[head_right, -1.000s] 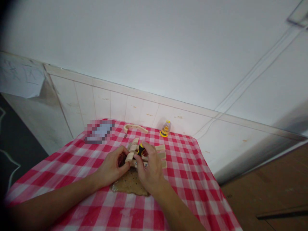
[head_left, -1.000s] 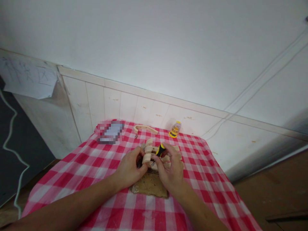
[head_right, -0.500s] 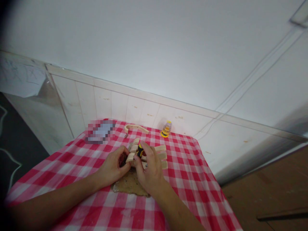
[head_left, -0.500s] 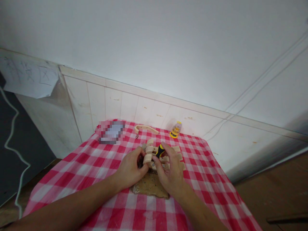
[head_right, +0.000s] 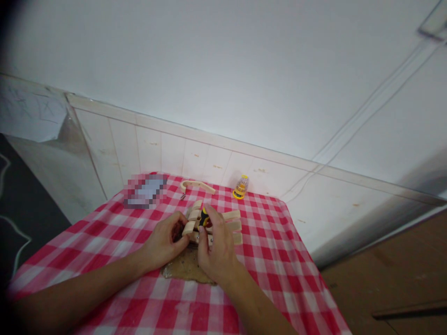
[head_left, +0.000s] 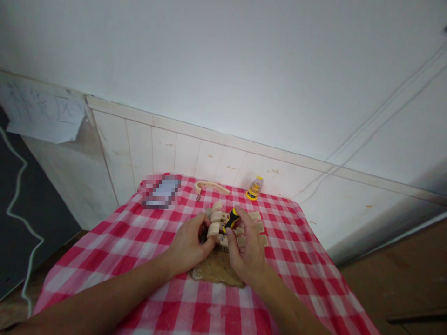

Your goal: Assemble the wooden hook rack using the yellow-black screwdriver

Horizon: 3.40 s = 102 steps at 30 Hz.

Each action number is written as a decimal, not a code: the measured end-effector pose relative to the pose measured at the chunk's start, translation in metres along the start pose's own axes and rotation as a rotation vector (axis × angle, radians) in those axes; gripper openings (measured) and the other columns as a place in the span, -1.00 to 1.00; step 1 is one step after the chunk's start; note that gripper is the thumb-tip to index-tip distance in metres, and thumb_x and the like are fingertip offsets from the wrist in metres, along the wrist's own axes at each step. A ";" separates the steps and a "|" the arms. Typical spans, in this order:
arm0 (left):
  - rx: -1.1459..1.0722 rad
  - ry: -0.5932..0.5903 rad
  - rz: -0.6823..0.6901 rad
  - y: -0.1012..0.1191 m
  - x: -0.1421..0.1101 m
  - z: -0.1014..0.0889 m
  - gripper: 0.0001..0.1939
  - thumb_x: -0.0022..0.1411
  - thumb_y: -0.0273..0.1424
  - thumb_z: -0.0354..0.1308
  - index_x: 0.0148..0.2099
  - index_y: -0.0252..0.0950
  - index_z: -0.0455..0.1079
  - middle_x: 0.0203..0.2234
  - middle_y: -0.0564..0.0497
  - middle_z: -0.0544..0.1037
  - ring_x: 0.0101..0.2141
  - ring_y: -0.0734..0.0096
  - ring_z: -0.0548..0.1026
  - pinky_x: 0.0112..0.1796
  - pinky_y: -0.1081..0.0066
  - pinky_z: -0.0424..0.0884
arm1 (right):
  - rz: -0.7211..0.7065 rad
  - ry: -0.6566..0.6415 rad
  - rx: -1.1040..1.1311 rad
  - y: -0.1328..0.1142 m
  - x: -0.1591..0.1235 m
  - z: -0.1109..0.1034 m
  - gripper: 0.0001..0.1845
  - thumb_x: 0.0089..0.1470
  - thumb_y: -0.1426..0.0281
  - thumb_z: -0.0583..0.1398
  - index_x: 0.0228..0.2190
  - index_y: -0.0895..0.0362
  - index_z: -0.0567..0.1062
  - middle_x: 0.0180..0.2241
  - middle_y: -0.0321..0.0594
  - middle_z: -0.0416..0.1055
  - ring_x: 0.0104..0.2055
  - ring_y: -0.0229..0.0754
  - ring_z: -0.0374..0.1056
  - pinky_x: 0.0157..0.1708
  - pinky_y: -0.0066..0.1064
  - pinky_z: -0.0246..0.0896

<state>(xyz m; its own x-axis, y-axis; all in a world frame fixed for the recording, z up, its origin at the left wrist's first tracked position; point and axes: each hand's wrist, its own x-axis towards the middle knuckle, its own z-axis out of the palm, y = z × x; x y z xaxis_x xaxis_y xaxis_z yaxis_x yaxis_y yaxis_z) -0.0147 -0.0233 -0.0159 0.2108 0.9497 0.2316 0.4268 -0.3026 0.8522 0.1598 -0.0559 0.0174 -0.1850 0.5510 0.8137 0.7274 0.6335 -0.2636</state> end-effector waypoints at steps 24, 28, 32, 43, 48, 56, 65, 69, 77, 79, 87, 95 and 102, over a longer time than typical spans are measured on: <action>-0.017 -0.011 0.008 0.000 0.001 -0.001 -0.83 0.09 -0.34 0.19 -0.27 -0.20 0.27 -0.52 0.13 0.40 -0.51 0.41 0.34 -0.48 0.42 0.14 | -0.035 -0.007 0.068 0.004 -0.004 0.004 -0.33 0.29 0.57 0.13 0.36 0.06 0.15 0.15 0.05 0.46 0.14 0.01 0.49 0.04 -0.14 0.55; -0.019 -0.005 0.006 0.000 0.001 0.000 -0.83 0.10 -0.32 0.19 -0.28 -0.20 0.26 -0.52 0.14 0.39 -0.51 0.41 0.33 -0.48 0.41 0.15 | -0.027 -0.017 0.074 0.004 -0.003 0.004 -0.31 0.29 0.57 0.12 0.37 0.04 0.14 0.15 0.03 0.47 0.14 -0.01 0.49 0.04 -0.16 0.55; -0.011 -0.006 0.006 0.001 0.001 0.000 -0.84 0.08 -0.34 0.18 -0.29 -0.19 0.26 -0.54 0.15 0.37 -0.53 0.41 0.33 -0.49 0.40 0.14 | 0.003 -0.013 0.056 0.003 -0.002 0.005 -0.34 0.30 0.55 0.12 0.36 0.03 0.16 0.16 0.01 0.46 0.16 0.00 0.48 0.05 -0.16 0.54; -0.011 -0.001 0.011 -0.001 0.002 0.000 -0.83 0.09 -0.34 0.20 -0.28 -0.19 0.26 -0.55 0.16 0.38 -0.54 0.42 0.33 -0.50 0.40 0.15 | 0.008 -0.018 0.049 0.004 -0.001 0.005 -0.35 0.30 0.54 0.11 0.35 0.04 0.16 0.18 0.01 0.44 0.19 -0.01 0.45 0.09 -0.15 0.51; -0.008 -0.001 0.014 -0.001 0.001 0.001 -0.84 0.11 -0.32 0.19 -0.28 -0.19 0.26 -0.54 0.16 0.38 -0.53 0.42 0.33 -0.50 0.41 0.15 | -0.001 -0.024 0.064 0.002 0.001 0.003 -0.37 0.31 0.54 0.11 0.34 0.04 0.17 0.13 0.00 0.48 0.11 -0.03 0.50 0.01 -0.20 0.55; -0.016 -0.015 0.006 -0.002 0.001 0.000 -0.84 0.10 -0.36 0.17 -0.27 -0.19 0.26 -0.50 0.13 0.41 -0.51 0.41 0.35 -0.48 0.42 0.15 | 0.000 -0.019 0.072 0.002 0.002 0.004 -0.40 0.31 0.51 0.14 0.31 0.01 0.20 0.07 -0.04 0.51 0.03 -0.03 0.54 -0.07 -0.21 0.58; -0.018 -0.005 0.005 0.000 0.001 -0.001 -0.84 0.10 -0.34 0.18 -0.28 -0.19 0.26 -0.53 0.15 0.40 -0.52 0.41 0.33 -0.49 0.40 0.16 | -0.031 0.014 0.078 0.002 0.003 0.005 -0.40 0.27 0.52 0.19 0.28 0.03 0.24 -0.02 -0.07 0.53 -0.06 -0.06 0.54 -0.13 -0.26 0.57; -0.027 -0.014 0.001 0.000 0.000 -0.001 -0.84 0.11 -0.34 0.19 -0.28 -0.19 0.26 -0.53 0.15 0.40 -0.53 0.42 0.33 -0.49 0.41 0.15 | -0.063 0.000 0.069 0.001 0.001 0.004 -0.37 0.28 0.53 0.17 0.32 0.04 0.20 0.07 -0.02 0.50 0.06 -0.02 0.51 -0.04 -0.20 0.57; -0.029 -0.013 0.005 0.001 0.001 -0.001 -0.83 0.11 -0.35 0.20 -0.28 -0.20 0.25 -0.53 0.15 0.39 -0.53 0.43 0.32 -0.49 0.42 0.15 | -0.058 -0.026 0.051 0.002 -0.004 0.003 -0.32 0.29 0.56 0.12 0.37 0.04 0.13 0.16 0.02 0.47 0.17 0.02 0.47 0.06 -0.12 0.54; -0.030 -0.010 0.005 0.001 0.001 -0.001 -0.83 0.11 -0.35 0.19 -0.28 -0.19 0.25 -0.53 0.15 0.39 -0.53 0.43 0.32 -0.50 0.42 0.15 | -0.056 -0.026 0.059 0.002 -0.003 0.003 -0.32 0.29 0.57 0.12 0.37 0.04 0.14 0.16 0.01 0.47 0.17 0.01 0.47 0.06 -0.13 0.55; -0.008 -0.008 0.003 0.001 0.000 -0.001 -0.83 0.10 -0.34 0.20 -0.28 -0.20 0.26 -0.53 0.14 0.39 -0.52 0.41 0.33 -0.49 0.41 0.15 | -0.060 -0.012 0.062 0.002 -0.002 0.004 -0.34 0.28 0.56 0.13 0.34 0.03 0.17 0.13 -0.02 0.49 0.16 0.00 0.48 0.07 -0.14 0.53; -0.018 -0.013 0.000 0.001 0.001 -0.001 -0.83 0.11 -0.34 0.20 -0.27 -0.20 0.27 -0.53 0.15 0.39 -0.53 0.42 0.33 -0.50 0.42 0.15 | -0.038 -0.035 0.058 0.001 0.000 0.003 -0.37 0.31 0.51 0.11 0.35 0.02 0.16 0.13 -0.02 0.50 0.13 0.03 0.50 0.01 -0.11 0.56; -0.018 -0.002 0.017 0.001 0.000 -0.001 -0.83 0.11 -0.36 0.20 -0.28 -0.19 0.26 -0.53 0.15 0.40 -0.52 0.42 0.34 -0.49 0.42 0.16 | -0.039 -0.036 0.060 0.000 0.000 0.002 -0.34 0.31 0.53 0.11 0.36 0.00 0.15 0.14 -0.03 0.49 0.13 0.02 0.50 0.02 -0.11 0.55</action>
<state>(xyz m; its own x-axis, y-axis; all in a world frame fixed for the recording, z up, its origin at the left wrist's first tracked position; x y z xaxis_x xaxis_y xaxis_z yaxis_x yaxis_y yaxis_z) -0.0152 -0.0234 -0.0147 0.2198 0.9442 0.2454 0.4072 -0.3174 0.8564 0.1580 -0.0550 0.0162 -0.2368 0.5433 0.8054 0.6786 0.6857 -0.2631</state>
